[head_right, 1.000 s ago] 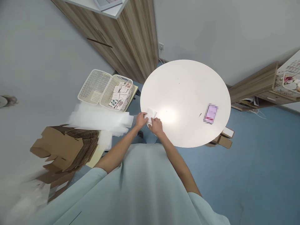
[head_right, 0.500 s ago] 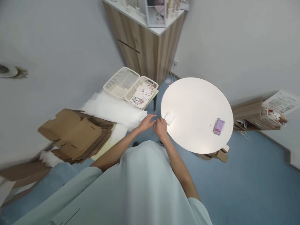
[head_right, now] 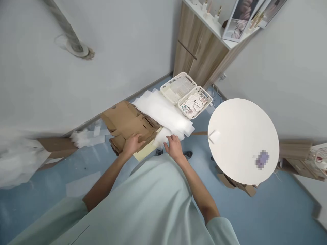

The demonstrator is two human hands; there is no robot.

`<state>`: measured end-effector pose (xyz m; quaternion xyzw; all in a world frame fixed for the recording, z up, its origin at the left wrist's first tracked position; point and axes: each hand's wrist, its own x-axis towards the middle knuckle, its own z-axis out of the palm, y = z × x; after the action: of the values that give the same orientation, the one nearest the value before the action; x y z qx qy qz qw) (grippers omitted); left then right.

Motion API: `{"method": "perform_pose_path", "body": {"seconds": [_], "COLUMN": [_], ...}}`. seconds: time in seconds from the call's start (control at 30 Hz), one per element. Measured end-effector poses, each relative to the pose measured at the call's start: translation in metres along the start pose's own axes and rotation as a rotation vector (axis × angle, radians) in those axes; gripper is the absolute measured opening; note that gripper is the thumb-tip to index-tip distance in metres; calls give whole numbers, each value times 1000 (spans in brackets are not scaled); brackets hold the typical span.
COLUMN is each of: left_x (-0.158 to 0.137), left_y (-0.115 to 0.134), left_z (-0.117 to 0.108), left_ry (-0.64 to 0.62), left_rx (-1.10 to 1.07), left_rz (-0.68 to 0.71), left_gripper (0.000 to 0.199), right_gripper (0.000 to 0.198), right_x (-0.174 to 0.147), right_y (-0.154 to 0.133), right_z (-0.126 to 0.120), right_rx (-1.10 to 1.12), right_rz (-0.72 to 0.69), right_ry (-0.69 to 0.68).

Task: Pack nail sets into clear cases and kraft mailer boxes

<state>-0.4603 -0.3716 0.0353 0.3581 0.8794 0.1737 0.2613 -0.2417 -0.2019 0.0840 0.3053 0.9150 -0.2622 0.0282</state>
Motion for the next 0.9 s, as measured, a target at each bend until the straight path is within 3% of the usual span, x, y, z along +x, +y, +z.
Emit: {"method": "perform_pose_path", "body": {"seconds": [0.17, 0.3, 0.43, 0.57, 0.73, 0.9], "left_x": [2, 7, 10, 8, -6, -30], "left_y": [-11, -7, -3, -3, 0, 10], "left_z": [2, -4, -6, -2, -15, -57], "left_ry": [-36, -60, -27, 23, 143, 373], "left_rx": [-20, 23, 68, 57, -72, -203], "left_rz": [27, 11, 17, 56, 116, 231], "left_gripper": [31, 39, 39, 37, 34, 38], "right_gripper": [44, 50, 56, 48, 43, 51], "right_x": [13, 25, 46, 64, 68, 64], "right_y": [-31, -54, -76, -87, -88, -91], "right_z": [1, 3, 18, 37, 51, 55], "right_rx": [-72, -148, -269, -350, -321, -291], "right_rz": [-42, -110, -168, -132, -32, -11], "right_ry": [-90, -184, -284, -396, -497, -498]}}
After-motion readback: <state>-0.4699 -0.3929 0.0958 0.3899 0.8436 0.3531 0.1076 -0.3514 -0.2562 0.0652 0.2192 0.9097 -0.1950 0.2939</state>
